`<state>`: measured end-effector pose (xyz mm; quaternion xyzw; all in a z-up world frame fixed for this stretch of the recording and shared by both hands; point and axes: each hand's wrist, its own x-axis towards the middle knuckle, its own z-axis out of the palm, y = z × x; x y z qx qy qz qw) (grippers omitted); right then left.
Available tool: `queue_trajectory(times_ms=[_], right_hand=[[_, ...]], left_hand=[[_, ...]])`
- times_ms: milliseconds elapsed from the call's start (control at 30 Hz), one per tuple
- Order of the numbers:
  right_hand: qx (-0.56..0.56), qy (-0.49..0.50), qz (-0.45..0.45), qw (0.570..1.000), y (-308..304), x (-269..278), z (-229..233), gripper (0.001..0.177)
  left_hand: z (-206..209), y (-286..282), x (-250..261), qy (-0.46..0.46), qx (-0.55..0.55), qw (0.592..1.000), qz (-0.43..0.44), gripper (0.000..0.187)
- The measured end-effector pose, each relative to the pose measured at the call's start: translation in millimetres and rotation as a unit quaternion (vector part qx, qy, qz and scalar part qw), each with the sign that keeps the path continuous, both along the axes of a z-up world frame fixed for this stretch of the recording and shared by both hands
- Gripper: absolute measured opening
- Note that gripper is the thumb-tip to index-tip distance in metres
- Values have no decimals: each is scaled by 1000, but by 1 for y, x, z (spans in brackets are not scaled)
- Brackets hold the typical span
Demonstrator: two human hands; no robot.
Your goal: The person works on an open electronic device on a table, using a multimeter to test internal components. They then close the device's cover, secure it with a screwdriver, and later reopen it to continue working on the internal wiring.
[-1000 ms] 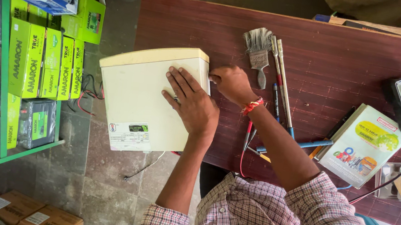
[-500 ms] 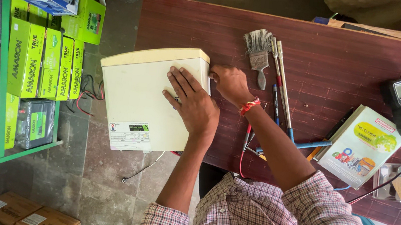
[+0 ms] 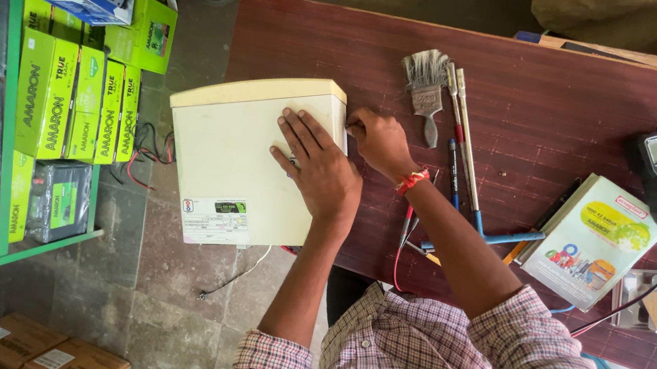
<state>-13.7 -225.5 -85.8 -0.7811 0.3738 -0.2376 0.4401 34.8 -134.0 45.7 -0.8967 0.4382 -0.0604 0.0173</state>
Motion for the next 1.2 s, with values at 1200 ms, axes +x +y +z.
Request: queue_trajectory(times_ms=[1200], right_hand=[[-258, 151, -124, 946, 21, -230, -14, 22]], left_hand=[[-19, 87, 7, 272, -388, 874, -109, 29]])
